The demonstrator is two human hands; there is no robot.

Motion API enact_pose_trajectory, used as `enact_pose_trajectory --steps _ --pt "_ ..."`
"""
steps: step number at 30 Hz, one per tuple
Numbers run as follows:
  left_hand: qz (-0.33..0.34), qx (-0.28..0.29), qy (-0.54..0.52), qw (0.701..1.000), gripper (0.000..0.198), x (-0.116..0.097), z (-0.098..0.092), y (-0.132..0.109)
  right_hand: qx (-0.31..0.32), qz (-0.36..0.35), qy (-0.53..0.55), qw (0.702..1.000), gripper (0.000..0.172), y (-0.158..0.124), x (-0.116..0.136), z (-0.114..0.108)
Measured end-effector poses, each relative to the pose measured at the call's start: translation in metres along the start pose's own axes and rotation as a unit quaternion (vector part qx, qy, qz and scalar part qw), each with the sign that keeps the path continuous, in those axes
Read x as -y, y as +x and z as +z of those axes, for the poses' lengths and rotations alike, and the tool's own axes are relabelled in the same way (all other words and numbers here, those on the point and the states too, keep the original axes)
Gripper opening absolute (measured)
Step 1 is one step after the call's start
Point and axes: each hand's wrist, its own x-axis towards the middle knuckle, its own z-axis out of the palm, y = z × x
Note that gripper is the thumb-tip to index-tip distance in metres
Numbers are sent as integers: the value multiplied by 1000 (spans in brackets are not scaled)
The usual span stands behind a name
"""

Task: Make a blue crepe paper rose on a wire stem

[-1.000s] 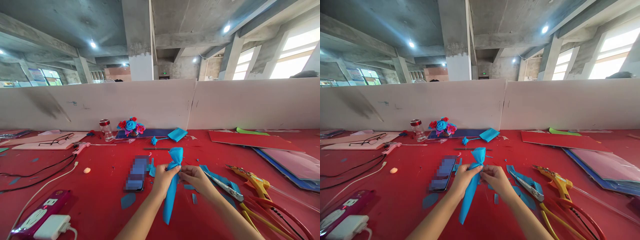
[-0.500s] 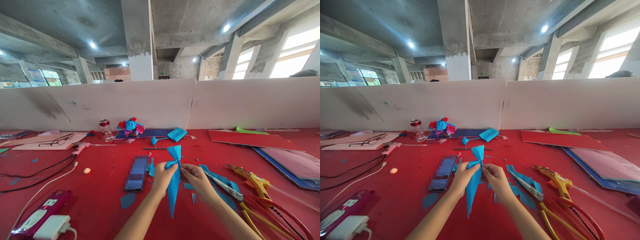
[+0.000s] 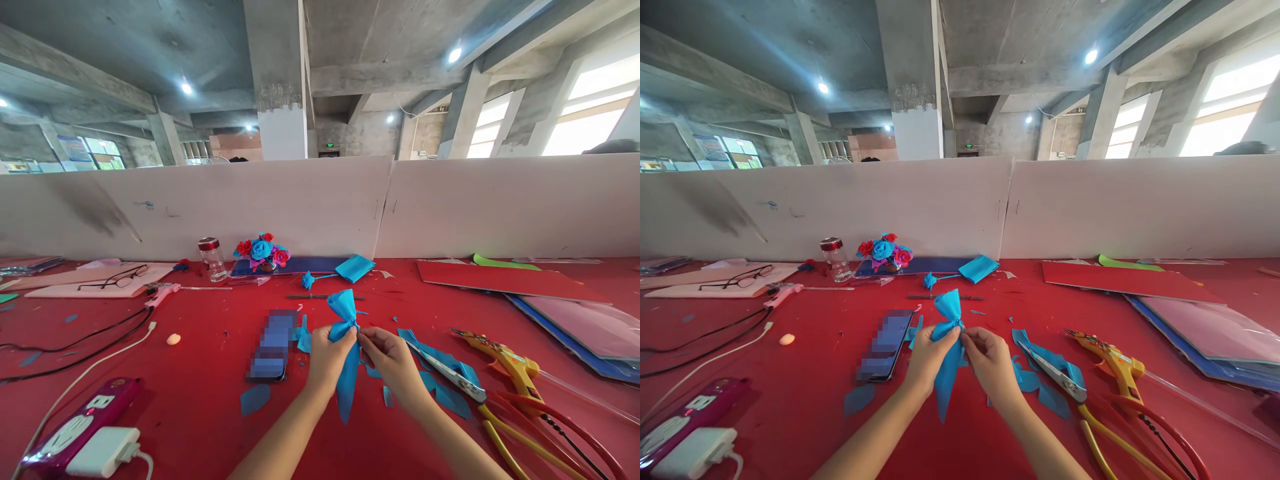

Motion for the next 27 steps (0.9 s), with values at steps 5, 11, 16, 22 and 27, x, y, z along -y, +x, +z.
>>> enact_pose_trajectory --steps 5,11,16,22,27 --pt "27 -19 -2 999 38 0 2 -2 -35 2 56 998 29 -2 -3 3" --pt "6 -28 -32 999 39 1 8 -8 -51 23 132 990 25 -3 -2 3" --pt "-46 -12 -99 994 33 0 11 -12 -68 36 161 984 24 -6 0 4" --pt "-76 13 -144 987 31 -10 10 -13 -80 -3 106 991 26 -5 -1 2" --pt "-23 -20 -75 997 39 -9 9 -11 -93 -74 -40 992 27 -9 2 3"
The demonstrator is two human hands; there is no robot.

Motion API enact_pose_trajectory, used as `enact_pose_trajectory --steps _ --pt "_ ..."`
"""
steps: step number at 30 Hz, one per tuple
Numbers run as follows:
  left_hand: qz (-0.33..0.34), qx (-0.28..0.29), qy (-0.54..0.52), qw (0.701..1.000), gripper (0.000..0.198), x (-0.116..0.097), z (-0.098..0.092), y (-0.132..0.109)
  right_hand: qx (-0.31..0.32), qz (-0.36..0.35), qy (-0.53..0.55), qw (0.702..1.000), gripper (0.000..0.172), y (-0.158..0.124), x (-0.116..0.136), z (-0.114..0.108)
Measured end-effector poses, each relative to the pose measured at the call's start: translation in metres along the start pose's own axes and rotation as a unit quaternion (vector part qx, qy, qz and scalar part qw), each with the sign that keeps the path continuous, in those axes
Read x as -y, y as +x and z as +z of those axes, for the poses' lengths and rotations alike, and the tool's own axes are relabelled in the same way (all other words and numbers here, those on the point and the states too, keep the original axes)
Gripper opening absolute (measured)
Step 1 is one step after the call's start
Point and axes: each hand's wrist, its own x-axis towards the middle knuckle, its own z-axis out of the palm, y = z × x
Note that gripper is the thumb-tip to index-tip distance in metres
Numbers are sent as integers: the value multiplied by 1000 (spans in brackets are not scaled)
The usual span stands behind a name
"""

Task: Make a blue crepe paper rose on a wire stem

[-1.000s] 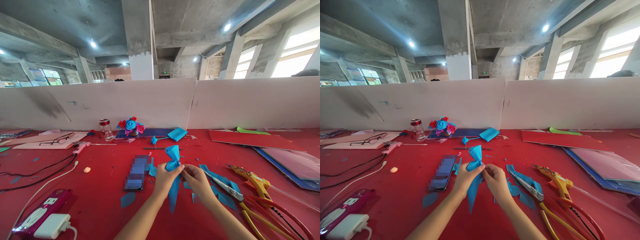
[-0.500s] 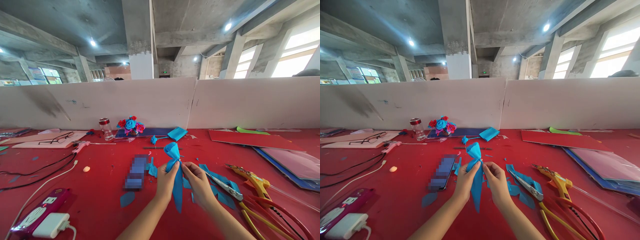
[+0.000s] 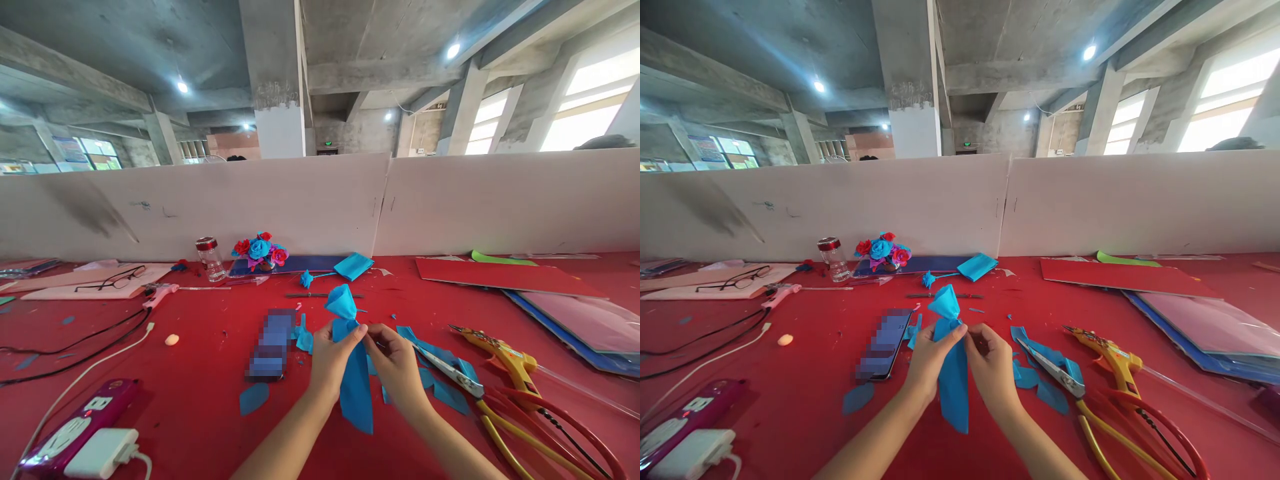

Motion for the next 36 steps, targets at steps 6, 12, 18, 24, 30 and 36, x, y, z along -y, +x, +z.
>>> enact_pose_trajectory --steps 6,12,18,24,30,36 --pt "12 -23 26 999 42 7 -1 4 -7 -9 -29 1000 31 -3 0 3" --pt "14 -1 34 999 39 2 -1 -1 -6 17 47 999 29 -1 1 2" --pt "37 4 43 998 40 -3 1 -4 -4 34 78 996 29 -3 2 0" --pt "37 16 34 999 31 -2 2 -4 -21 33 57 998 29 -2 0 -1" --pt "50 2 44 998 32 -2 2 -3 -32 11 15 999 25 -3 3 1" --pt "73 -5 54 996 32 -1 6 -2 -44 -18 -50 998 23 -7 3 5"
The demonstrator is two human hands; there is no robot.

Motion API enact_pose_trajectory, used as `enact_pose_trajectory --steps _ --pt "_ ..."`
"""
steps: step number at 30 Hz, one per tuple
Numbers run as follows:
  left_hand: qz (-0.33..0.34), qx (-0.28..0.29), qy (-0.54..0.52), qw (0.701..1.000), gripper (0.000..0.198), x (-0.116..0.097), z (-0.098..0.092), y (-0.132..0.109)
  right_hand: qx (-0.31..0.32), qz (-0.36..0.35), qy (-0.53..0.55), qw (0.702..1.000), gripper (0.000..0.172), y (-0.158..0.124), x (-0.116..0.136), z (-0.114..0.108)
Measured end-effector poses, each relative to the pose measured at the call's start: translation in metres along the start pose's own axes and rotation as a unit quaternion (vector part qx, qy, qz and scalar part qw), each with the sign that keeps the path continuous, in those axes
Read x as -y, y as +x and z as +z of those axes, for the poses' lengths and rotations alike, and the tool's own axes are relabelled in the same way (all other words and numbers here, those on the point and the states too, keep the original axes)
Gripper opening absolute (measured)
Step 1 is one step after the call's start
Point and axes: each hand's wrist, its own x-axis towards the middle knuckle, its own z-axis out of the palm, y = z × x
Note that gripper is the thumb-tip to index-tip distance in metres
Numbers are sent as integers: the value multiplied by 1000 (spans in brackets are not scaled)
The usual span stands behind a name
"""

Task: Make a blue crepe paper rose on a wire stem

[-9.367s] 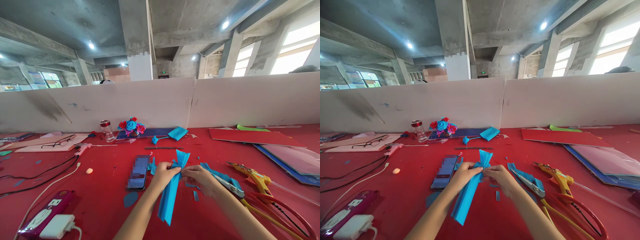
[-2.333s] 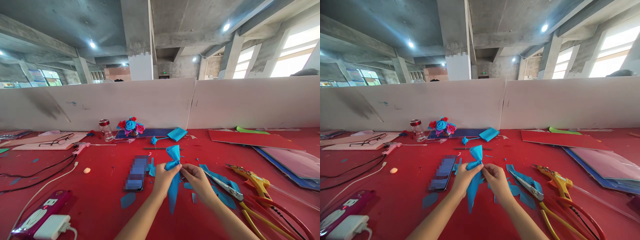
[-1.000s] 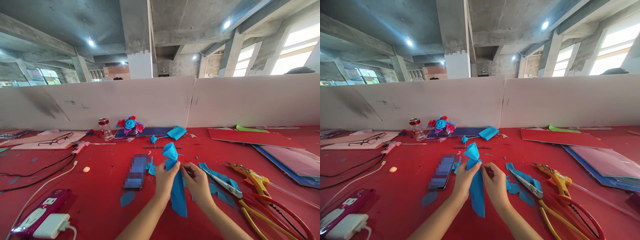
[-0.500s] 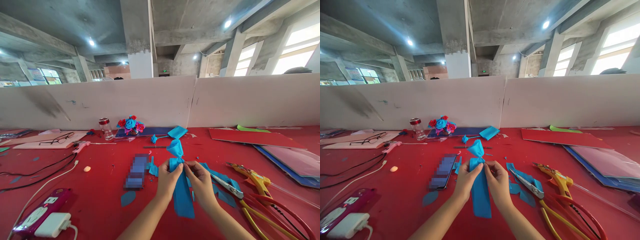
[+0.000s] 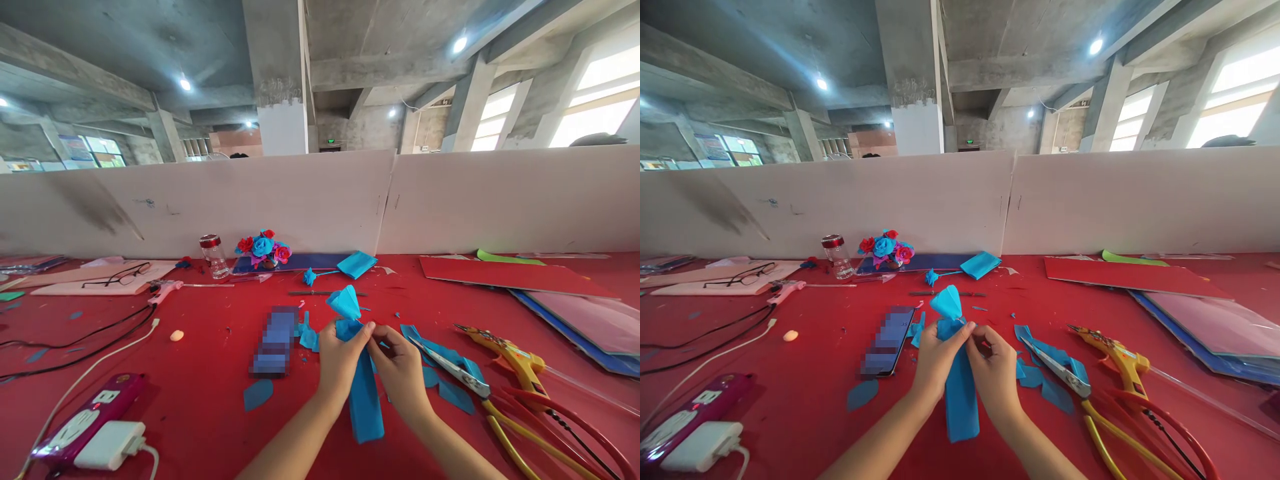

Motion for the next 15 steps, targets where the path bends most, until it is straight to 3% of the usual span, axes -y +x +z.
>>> enact_pose_trajectory --steps 8,15 --pt "-10 -36 55 998 31 -2 -1 0 7 -14 -32 999 25 -2 -5 2" --pt "-8 -31 26 999 30 8 0 3 6 -90 -69 994 19 -1 -12 3"
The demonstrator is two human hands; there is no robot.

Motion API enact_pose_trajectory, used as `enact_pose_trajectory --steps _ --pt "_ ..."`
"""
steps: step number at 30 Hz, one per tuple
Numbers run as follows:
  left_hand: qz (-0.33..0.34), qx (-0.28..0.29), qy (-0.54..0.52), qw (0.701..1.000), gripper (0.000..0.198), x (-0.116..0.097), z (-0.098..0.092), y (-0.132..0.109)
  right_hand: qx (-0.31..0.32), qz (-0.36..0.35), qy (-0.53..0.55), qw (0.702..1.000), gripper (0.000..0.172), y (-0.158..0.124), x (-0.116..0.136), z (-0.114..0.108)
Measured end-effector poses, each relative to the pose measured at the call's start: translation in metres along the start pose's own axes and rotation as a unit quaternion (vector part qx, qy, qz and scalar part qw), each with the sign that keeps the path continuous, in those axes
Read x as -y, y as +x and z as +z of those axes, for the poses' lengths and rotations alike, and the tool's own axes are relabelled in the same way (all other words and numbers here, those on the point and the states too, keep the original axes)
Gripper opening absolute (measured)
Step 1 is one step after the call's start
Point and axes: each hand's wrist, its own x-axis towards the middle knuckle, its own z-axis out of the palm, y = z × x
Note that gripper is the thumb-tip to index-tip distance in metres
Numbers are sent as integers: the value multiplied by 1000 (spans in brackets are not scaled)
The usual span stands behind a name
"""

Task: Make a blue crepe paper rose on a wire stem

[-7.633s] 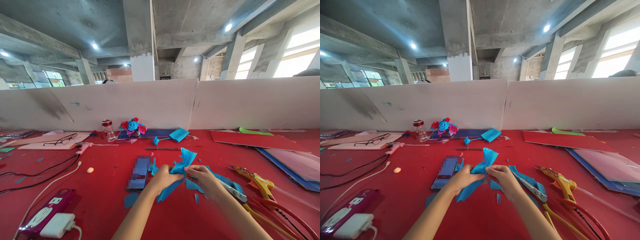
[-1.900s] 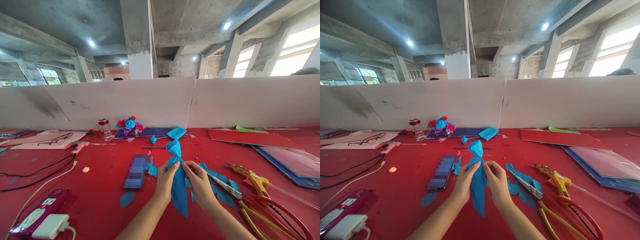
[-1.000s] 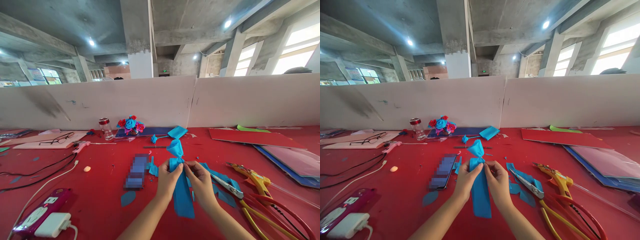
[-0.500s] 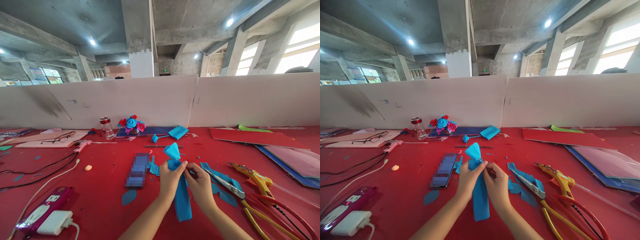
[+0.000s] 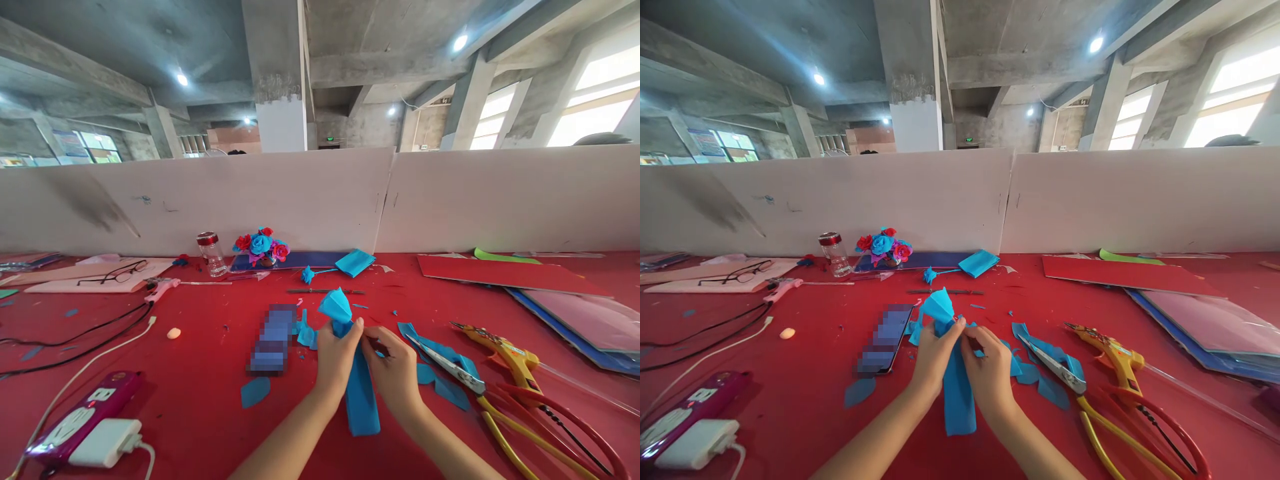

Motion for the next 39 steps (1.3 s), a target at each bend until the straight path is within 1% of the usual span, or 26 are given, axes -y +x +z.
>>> enact_pose_trajectory --steps 3,6,9,11,14,18,20,23,27,29,32,35,37,39 --pt "-10 -15 -9 1000 24 1 0 2 -5 -3 -6 1000 20 1 -4 1" --pt "-33 -12 -24 999 24 1 0 2 -7 4 0 1000 19 3 -7 1" --pt "-54 -2 -32 998 26 0 -1 2 -11 39 20 999 21 6 -6 -1" --pt "-59 6 -37 998 27 -2 -1 1 -4 67 45 997 23 7 -2 -2" --pt "-61 7 -38 997 28 -6 -3 0 27 92 110 989 27 10 2 -4" --pt "-32 19 1 999 29 -10 -7 3 61 145 207 966 31 13 2 -5" --pt "-35 33 5 999 30 -9 -9 5 72 163 230 957 34 14 2 -5" --pt "-50 49 -2 998 31 -6 -12 8 75 169 225 957 37 14 2 -5" --pt "-47 43 22 998 32 -3 -14 9 69 146 187 969 36 15 3 -5" --pt "-46 44 32 997 32 -3 -15 10 76 150 166 972 37 16 3 -7" --pt "-47 54 49 996 33 -2 -18 12 117 171 136 969 39 19 2 -11" --pt "-33 65 72 995 34 -1 -19 15 160 183 119 963 38 24 -2 -16" --pt "-31 76 73 994 34 -1 -20 16 176 189 117 959 36 28 -3 -20" --pt "-46 86 58 994 33 -2 -19 16 184 203 127 953 34 31 -4 -24"
